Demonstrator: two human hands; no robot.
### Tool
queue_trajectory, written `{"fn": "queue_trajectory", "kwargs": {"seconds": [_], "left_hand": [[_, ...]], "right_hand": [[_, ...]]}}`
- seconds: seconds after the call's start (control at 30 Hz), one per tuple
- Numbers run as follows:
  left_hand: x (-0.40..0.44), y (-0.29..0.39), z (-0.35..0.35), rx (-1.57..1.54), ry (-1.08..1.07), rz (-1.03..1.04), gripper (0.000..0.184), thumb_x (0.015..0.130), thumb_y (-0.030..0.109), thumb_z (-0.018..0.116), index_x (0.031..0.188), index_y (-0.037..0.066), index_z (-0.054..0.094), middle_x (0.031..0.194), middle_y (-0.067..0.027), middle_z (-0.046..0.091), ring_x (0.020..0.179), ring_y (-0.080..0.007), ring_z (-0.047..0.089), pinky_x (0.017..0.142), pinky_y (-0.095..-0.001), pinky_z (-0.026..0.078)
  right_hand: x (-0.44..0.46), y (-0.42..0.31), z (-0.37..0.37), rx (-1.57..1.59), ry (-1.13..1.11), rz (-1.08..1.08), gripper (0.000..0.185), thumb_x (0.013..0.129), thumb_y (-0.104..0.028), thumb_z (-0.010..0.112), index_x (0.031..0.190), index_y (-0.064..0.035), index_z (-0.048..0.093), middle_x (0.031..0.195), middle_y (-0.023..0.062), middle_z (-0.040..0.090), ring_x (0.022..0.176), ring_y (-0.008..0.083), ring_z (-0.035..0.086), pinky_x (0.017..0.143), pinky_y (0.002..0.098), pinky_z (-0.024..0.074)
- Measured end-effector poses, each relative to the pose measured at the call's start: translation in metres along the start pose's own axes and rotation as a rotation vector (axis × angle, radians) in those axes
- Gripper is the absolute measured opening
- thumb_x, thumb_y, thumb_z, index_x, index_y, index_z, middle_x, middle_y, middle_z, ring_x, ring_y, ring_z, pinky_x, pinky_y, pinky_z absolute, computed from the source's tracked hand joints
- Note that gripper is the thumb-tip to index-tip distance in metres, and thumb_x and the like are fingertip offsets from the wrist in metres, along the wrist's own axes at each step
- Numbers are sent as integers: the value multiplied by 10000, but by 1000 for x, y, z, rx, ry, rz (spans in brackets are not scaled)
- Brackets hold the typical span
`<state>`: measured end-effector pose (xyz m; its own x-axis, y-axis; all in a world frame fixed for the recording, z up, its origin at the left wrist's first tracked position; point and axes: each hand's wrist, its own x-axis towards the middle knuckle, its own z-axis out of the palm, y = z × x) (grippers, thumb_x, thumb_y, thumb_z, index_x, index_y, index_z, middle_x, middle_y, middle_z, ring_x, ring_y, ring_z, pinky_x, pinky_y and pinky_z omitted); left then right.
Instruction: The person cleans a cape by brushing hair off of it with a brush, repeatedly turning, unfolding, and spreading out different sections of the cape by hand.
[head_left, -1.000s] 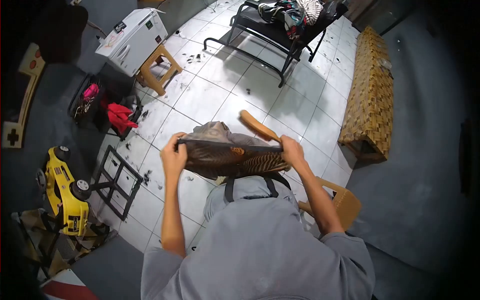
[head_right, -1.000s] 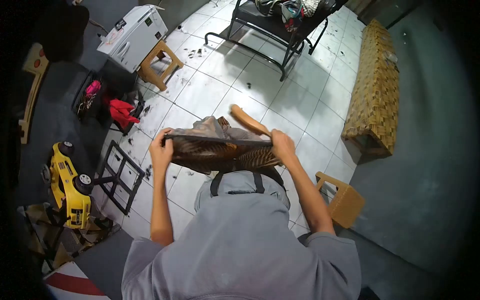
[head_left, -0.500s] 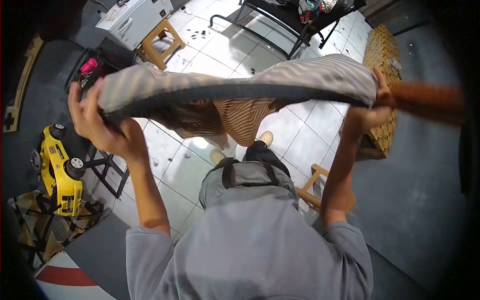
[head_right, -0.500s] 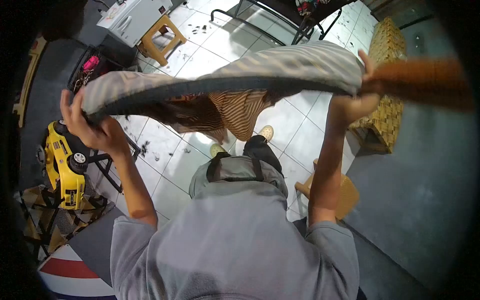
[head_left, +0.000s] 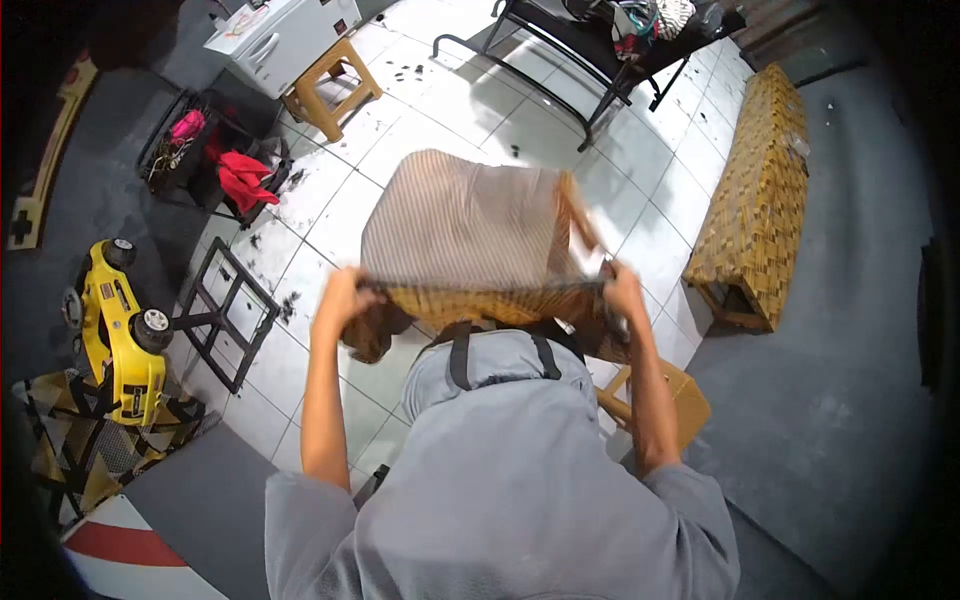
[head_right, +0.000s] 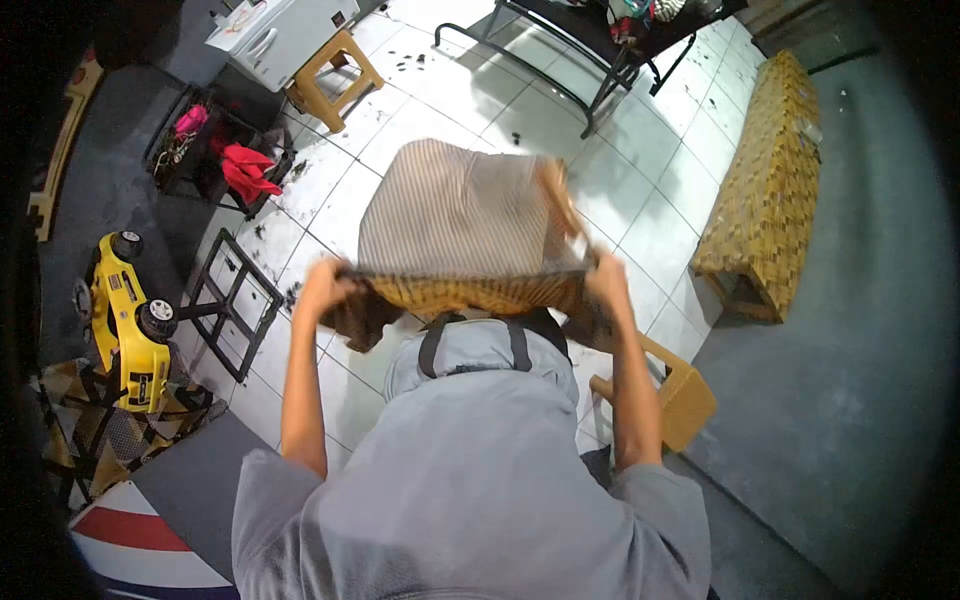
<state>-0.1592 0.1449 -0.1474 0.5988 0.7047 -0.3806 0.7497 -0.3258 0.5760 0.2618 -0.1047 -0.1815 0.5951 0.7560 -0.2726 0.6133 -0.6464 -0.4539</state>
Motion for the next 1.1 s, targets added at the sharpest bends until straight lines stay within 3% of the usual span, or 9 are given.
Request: {"fn": "queue_trajectory", "kwargs": {"seconds": [0.13, 0.27, 0.37, 0.43, 0.53, 0.73, 0.87, 1.0, 1.1], "left_hand": [[-10, 102, -90, 200, 1028, 371, 294, 579, -36, 575, 868, 10, 544, 820, -167, 499, 864, -351, 495, 775, -409, 406], [-45, 141, -86, 86, 1492, 585, 328, 616, 26, 701, 886, 28, 515, 844, -137, 491, 913, -347, 510, 793, -414, 421], [-46, 98, -19, 58, 974, 404, 362, 611, -121, 589, 935, 27, 527, 1149, -199, 550, 1093, -339, 511, 899, -417, 402], [-52, 46, 62, -241, 611, 37, 669, 601, -186, 412, 1237, 15, 468, 1071, -231, 592, 1029, -409, 543, 859, -439, 436], [-97, -21, 130, -222, 93, -27, 574, 611, -116, 425, 1144, 27, 583, 1045, -241, 600, 1020, -360, 578, 874, -376, 444], [-107, -5, 108, -233, 93, 49, 365, 633, -58, 461, 966, -25, 607, 875, -199, 604, 885, -368, 580, 812, -393, 459], [-88, 41, 39, -349, -155, -11, 320, 679, -33, 446, 980, -25, 555, 919, -198, 611, 827, -380, 587, 761, -366, 469], [-105, 74, 9, -474, -313, 38, 340, 705, 6, 490, 1040, -1, 547, 907, -159, 622, 776, -308, 608, 744, -325, 464], [-118, 84, 17, -514, -368, 103, 402, 747, 115, 613, 1128, 14, 535, 869, -119, 620, 789, -190, 602, 747, -304, 460]], "right_hand": [[4, -110, -124, 374, 713, -359, 286, 659, 61, 514, 939, 19, 561, 859, 85, 585, 825, 197, 574, 778, 294, 440], [-26, -112, -159, 628, 995, -700, 183, 749, -5, 603, 928, -1, 563, 917, 75, 577, 858, 161, 567, 787, 279, 451], [-39, -41, -83, 449, 983, -488, 237, 772, -20, 605, 1007, 7, 600, 935, 109, 639, 847, 225, 605, 785, 343, 478], [-63, -8, -40, 97, 330, -321, 327, 687, 29, 576, 1006, -16, 632, 891, 237, 602, 899, 381, 587, 801, 397, 458], [-108, 52, 13, -256, -393, -94, 324, 648, -17, 541, 960, -3, 630, 848, 236, 605, 818, 372, 589, 767, 389, 461], [-131, 27, -8, 343, -169, -196, 464, 700, -99, 507, 1144, 31, 540, 1165, 165, 539, 1044, 255, 531, 912, 325, 396], [-146, 48, -30, 751, -271, 366, 470, 710, -126, 516, 1154, 29, 530, 1176, 109, 517, 1068, 198, 506, 930, 295, 372], [-187, 88, -78, 879, -629, 175, 605, 670, -217, 579, 1214, 30, 483, 1184, 109, 515, 1091, 202, 494, 944, 302, 355], [-203, 10, -78, 1199, -511, 294, 897, 744, -599, 552, 1352, 21, 329, 1373, 141, 369, 1212, 239, 424, 1033, 362, 303]]}}
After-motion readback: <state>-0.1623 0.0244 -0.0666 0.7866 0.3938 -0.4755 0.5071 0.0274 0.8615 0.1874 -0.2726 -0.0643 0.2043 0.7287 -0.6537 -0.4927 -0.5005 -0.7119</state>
